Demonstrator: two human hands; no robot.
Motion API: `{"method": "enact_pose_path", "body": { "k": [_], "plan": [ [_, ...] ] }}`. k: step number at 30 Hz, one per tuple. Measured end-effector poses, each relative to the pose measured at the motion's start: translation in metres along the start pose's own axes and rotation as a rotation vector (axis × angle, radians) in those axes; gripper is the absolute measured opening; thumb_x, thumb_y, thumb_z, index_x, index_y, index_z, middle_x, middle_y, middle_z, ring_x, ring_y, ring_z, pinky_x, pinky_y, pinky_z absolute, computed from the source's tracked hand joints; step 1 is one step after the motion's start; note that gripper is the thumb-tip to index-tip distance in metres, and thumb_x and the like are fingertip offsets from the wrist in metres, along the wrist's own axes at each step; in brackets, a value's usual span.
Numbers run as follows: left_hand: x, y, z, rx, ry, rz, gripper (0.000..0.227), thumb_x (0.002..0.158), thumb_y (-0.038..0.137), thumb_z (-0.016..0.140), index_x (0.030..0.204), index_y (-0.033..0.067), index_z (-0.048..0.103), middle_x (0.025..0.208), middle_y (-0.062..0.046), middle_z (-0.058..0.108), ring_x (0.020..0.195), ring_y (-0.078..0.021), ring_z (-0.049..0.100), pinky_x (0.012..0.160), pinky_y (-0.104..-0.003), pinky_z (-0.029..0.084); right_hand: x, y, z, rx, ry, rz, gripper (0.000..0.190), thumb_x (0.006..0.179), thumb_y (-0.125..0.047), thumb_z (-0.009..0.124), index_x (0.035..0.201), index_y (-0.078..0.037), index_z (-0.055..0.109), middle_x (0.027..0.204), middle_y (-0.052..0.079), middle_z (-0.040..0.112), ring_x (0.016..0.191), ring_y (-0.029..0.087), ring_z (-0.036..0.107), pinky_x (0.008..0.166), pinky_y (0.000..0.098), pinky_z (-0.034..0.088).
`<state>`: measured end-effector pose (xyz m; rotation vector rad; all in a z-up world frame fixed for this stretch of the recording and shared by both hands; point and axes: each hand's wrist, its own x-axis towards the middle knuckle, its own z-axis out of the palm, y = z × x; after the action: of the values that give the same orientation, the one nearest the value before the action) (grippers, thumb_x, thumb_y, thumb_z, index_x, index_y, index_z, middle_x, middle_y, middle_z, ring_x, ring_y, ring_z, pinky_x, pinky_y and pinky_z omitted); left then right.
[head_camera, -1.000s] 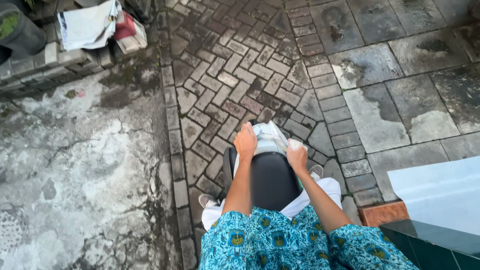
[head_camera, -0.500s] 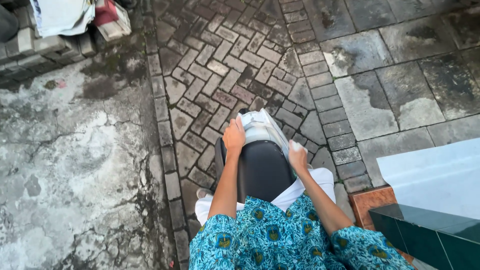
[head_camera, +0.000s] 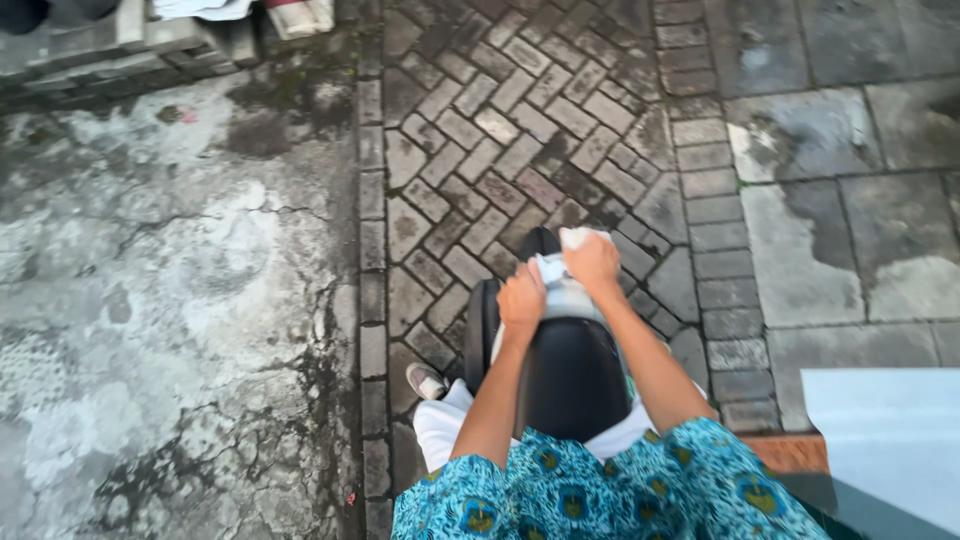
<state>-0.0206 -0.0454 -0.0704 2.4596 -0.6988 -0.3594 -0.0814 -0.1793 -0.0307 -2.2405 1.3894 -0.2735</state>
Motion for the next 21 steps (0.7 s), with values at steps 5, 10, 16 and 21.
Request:
{"method": "enact_pose_path", "body": {
  "k": [5,10,16,21],
  "plan": [
    [0.005,-0.001,0.004,-0.023,-0.041,-0.001,0.051,0.107,0.043,0.037,0.096,0.0041,0.067,0.083,-0.028,0.071,0.079,-0.0513,0.069,0.075,-0.062,0.054,0.002,0.015,0.008,-0.002,0.037,-0.266,0.033,0.101,-0.038,0.062,0.092,-0.008,0.068,0.088,0.019,0.071,0.084,0.044,0.068,0.075,0.0545,0.053],
    [0.014,0.003,0.003,-0.056,-0.059,-0.009,0.050,0.108,0.042,0.037,0.097,0.0035,0.068,0.085,-0.029,0.072,0.081,-0.0513,0.069,0.078,-0.061,0.053,-0.017,-0.022,-0.021,-0.100,0.126,-0.569,0.027,0.099,-0.033,0.065,0.087,-0.009,0.065,0.080,0.013,0.070,0.078,0.037,0.069,0.072,0.0504,0.054],
    [0.018,-0.001,0.009,-0.124,-0.087,0.015,0.045,0.103,0.034,0.041,0.096,0.0005,0.070,0.085,-0.031,0.071,0.082,-0.0524,0.069,0.079,-0.061,0.053,-0.019,-0.033,-0.009,-0.050,0.198,-0.869,0.022,0.088,-0.032,0.067,0.088,-0.010,0.069,0.083,0.010,0.072,0.078,0.034,0.069,0.071,0.0464,0.054],
    [0.024,-0.006,0.019,-0.114,-0.059,-0.020,0.051,0.106,0.033,0.038,0.087,0.0000,0.071,0.084,-0.031,0.071,0.082,-0.0526,0.069,0.079,-0.060,0.055,-0.003,-0.039,0.007,-0.259,-0.077,-0.494,0.030,0.098,-0.034,0.060,0.083,-0.011,0.072,0.080,0.015,0.073,0.074,0.040,0.071,0.064,0.0515,0.054]
  ]
}}
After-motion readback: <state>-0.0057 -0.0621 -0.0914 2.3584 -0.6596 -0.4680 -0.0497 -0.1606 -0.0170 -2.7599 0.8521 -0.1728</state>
